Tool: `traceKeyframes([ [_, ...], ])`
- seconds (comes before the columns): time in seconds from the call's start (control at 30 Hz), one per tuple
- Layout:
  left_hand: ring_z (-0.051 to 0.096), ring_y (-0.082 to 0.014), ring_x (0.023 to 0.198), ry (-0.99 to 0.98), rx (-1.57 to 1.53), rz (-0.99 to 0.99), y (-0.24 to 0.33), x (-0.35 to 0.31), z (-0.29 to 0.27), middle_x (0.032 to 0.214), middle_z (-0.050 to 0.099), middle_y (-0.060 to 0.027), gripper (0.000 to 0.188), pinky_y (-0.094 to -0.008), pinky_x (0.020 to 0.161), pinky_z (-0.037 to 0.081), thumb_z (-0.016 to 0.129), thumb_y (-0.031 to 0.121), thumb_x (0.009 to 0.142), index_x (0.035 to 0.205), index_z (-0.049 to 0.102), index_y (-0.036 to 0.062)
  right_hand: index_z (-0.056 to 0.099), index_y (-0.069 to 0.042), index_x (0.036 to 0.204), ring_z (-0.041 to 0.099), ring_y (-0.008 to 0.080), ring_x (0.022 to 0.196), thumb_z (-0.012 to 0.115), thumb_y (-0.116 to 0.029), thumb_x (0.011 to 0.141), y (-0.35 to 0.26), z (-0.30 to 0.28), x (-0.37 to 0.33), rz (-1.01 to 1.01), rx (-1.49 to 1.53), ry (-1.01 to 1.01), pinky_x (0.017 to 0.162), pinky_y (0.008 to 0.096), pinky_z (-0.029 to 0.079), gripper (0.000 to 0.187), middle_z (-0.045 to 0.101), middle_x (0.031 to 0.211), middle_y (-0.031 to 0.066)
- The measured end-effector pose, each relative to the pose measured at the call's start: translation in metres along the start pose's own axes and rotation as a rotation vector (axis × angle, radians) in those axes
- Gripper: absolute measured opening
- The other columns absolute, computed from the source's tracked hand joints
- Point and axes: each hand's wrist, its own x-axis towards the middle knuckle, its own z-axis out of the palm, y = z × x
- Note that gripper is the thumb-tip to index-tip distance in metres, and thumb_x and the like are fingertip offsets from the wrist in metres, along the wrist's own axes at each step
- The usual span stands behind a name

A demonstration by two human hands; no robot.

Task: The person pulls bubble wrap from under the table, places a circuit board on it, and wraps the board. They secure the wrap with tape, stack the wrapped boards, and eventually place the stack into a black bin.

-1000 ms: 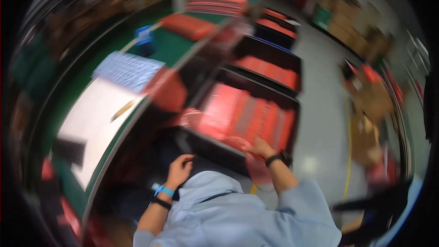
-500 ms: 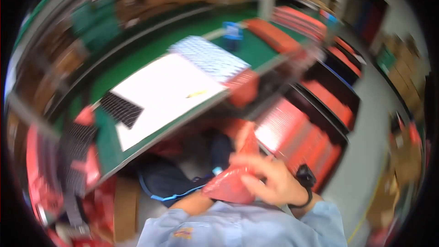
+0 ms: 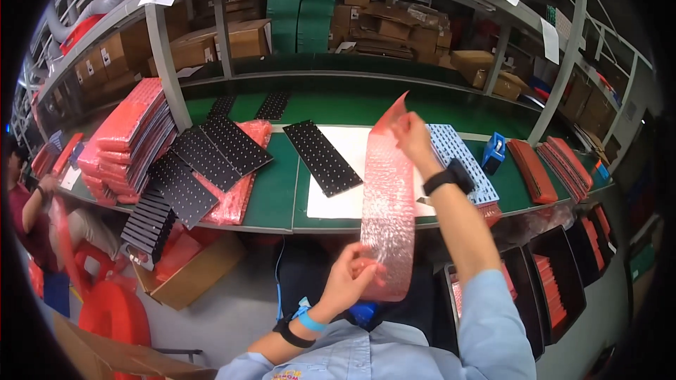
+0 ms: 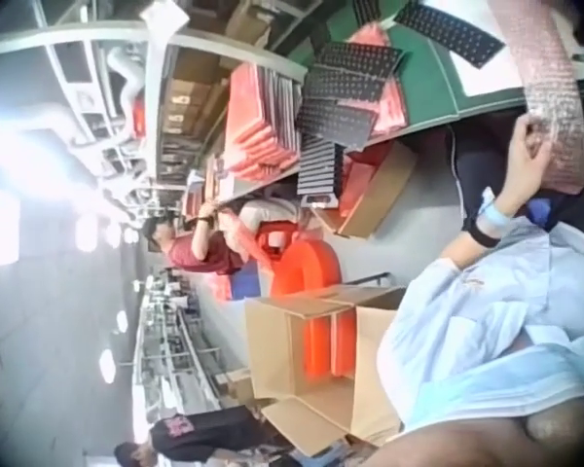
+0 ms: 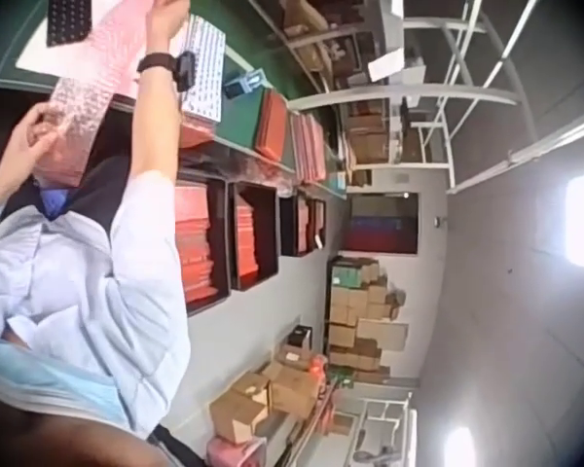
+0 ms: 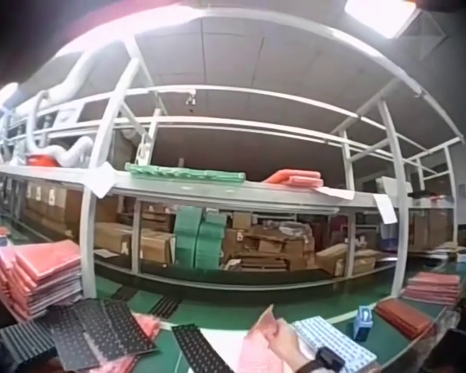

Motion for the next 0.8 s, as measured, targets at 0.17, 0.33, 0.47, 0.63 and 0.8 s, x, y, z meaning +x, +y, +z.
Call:
traceKeyframes([
  [0.17, 0.068, -0.0161, 0.087, 0.303, 0.170, 0.139, -0.051, 0.025, -0.009, 0.101, 0.068, -0.0115, 0.043, -0.0305, 0.080, 0.056, 0.050, 0.001, 0.098, 0.140, 0.041, 0.0004, 0.050, -0.008, 0.126, 0.056, 0.0430, 0.104, 0.073, -0.017, 0.081, 0.002, 0.079, 0.005, -0.271, -0.531, 0.184, 0.086, 0.0499, 0.048, 0.051, 0.054, 0.117, 0.0257],
  [0.33, 0.067, -0.0163, 0.093, 0.129, 0.406, 0.024, -0.043, 0.036, -0.010, 0.110, 0.066, -0.0100, 0.043, -0.0278, 0.084, 0.055, 0.046, 0.001, 0.100, 0.142, 0.039, 0.0001, 0.058, -0.017, 0.131, 0.054, 0.0459, 0.103, 0.069, -0.053, 0.074, -0.065, 0.159, -0.040, -0.211, -0.526, -0.426, 0.094, 0.0483, 0.045, 0.068, 0.055, 0.120, 0.0274],
  [0.47, 0.061, -0.0168, 0.110, 0.095, 0.036, -0.141, -0.046, 0.028, 0.001, 0.127, 0.059, -0.0104, 0.046, -0.0270, 0.094, 0.049, 0.045, 0.002, 0.101, 0.145, 0.034, -0.0011, 0.065, -0.016, 0.124, 0.053, 0.0465, 0.106, 0.069, -0.052, 0.073, -0.084, 0.182, -0.038, -0.197, -0.482, -0.470, 0.094, 0.0497, 0.045, 0.063, 0.055, 0.122, 0.0293],
  [0.63, 0.051, -0.0170, 0.126, -0.039, -0.055, -0.042, -0.055, 0.027, 0.001, 0.146, 0.044, -0.0124, 0.052, -0.0283, 0.105, 0.040, 0.045, 0.003, 0.102, 0.149, 0.026, -0.0024, 0.070, -0.016, 0.118, 0.054, 0.0458, 0.107, 0.074, -0.044, 0.069, -0.105, 0.110, -0.030, -0.241, -0.260, -0.272, 0.093, 0.0490, 0.047, 0.057, 0.059, 0.115, 0.0285],
  [0.8, 0.040, -0.0171, 0.136, -0.104, -0.161, -0.021, -0.027, 0.031, 0.012, 0.155, 0.030, -0.0120, 0.057, -0.0299, 0.111, 0.033, 0.043, 0.001, 0.101, 0.152, 0.019, -0.0016, 0.071, -0.016, 0.118, 0.055, 0.0460, 0.106, 0.075, -0.042, 0.068, -0.060, 0.025, -0.044, -0.092, -0.481, -0.083, 0.092, 0.0483, 0.048, 0.056, 0.060, 0.118, 0.0275],
])
